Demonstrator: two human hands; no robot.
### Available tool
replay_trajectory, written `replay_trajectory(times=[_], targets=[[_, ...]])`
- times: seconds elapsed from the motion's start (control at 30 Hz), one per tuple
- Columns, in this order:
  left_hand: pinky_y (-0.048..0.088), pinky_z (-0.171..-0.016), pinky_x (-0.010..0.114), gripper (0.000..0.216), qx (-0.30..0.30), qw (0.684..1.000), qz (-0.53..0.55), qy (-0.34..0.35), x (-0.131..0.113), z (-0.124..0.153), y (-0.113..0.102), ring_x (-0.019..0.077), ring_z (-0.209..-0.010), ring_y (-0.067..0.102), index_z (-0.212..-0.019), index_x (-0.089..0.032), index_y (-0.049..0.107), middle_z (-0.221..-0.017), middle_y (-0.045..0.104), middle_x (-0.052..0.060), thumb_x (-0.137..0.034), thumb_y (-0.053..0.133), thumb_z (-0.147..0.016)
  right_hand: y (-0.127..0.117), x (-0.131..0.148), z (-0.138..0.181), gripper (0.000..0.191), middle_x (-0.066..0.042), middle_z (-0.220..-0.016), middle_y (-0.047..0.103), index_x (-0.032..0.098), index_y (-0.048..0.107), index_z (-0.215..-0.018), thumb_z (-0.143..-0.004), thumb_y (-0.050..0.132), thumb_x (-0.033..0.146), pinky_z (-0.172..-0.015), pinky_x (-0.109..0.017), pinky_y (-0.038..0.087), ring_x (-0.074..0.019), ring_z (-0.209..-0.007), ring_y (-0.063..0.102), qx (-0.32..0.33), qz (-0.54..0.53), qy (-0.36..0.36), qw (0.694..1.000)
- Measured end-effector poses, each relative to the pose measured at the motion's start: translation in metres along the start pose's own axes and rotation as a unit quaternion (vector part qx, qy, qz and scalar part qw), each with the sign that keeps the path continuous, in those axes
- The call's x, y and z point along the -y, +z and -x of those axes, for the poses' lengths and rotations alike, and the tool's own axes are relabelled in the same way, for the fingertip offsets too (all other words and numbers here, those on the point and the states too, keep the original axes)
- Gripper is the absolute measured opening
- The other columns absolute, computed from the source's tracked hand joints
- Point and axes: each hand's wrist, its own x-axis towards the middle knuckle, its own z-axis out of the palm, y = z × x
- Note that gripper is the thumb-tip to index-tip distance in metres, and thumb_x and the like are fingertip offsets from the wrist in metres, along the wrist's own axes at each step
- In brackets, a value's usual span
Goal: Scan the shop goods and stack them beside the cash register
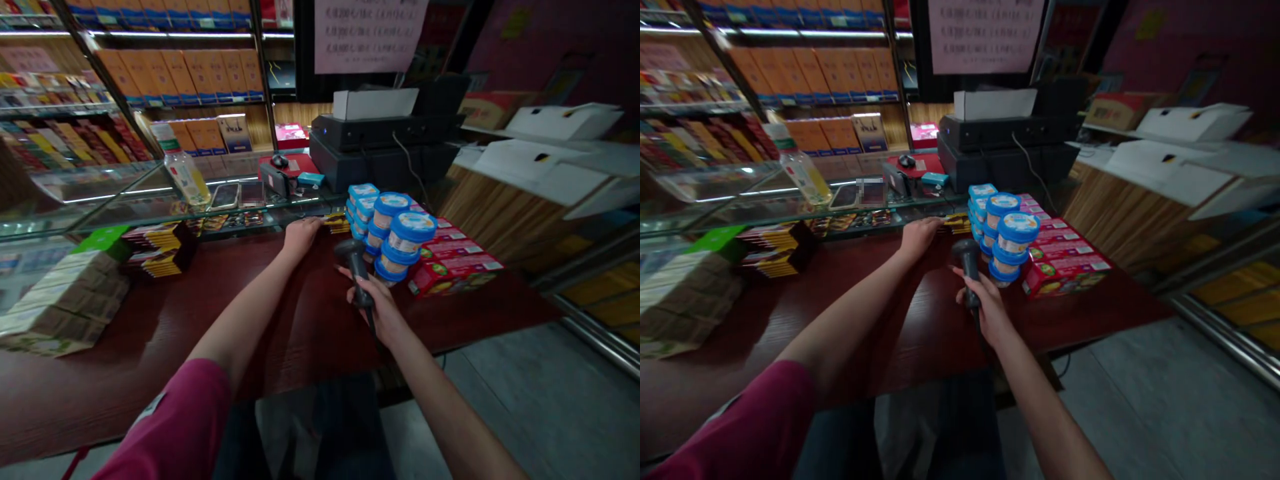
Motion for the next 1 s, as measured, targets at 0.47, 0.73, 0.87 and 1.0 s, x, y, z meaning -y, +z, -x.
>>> replay_trajectory(times=[0.47, 0.73, 0.87, 1.0], targets=[[0.024, -0.132, 0.045, 0.068, -0.048, 0.997, 0.008, 0.059, 0.033, 0.042, -0.006, 0.0197, -0.160, 0.030, -0.162, -0.017, 0.038, -0.170, 0.037, 0.009, -0.007, 0.038, -0.095, 0.004, 0.008, 0.009, 0.042, -0.011, -0.136, 0.073, 0.022, 0.076, -0.120, -0.081, 0.077, 0.040, -0.063, -0.030, 0.047, -0.0137, -0.066, 0.062, 0.054, 0.049, -0.012, 0.997], [0.026, -0.131, 0.048, 0.061, -0.183, 0.976, -0.075, -0.094, 0.163, 0.200, -0.127, 0.0230, -0.157, 0.037, -0.155, -0.022, 0.050, -0.163, 0.049, 0.009, -0.011, 0.041, -0.095, 0.040, -0.016, -0.006, 0.039, -0.011, -0.147, 0.067, 0.024, 0.076, -0.122, -0.086, 0.072, 0.038, -0.068, -0.029, 0.054, -0.0152, -0.073, 0.068, 0.189, -0.025, 0.073, 0.979], [0.032, -0.128, 0.051, 0.066, -0.189, 0.959, -0.087, -0.192, 0.206, 0.243, -0.150, 0.0289, -0.154, 0.041, -0.153, -0.012, 0.051, -0.159, 0.052, 0.017, -0.008, 0.046, -0.088, 0.095, -0.032, -0.017, 0.040, -0.013, -0.144, 0.068, 0.021, 0.077, -0.119, -0.081, 0.076, 0.034, -0.074, -0.030, 0.057, -0.0156, -0.075, 0.071, 0.262, -0.017, 0.116, 0.958], [0.035, -0.124, 0.057, 0.054, -0.147, 0.953, -0.092, -0.249, 0.221, 0.251, -0.145, 0.0316, -0.143, 0.054, -0.145, -0.014, 0.061, -0.148, 0.063, 0.018, -0.011, 0.044, -0.094, 0.138, -0.042, -0.025, 0.043, -0.014, -0.145, 0.067, 0.020, 0.077, -0.120, -0.078, 0.079, 0.032, -0.079, -0.029, 0.058, -0.0154, -0.080, 0.072, 0.308, 0.013, 0.142, 0.940]])
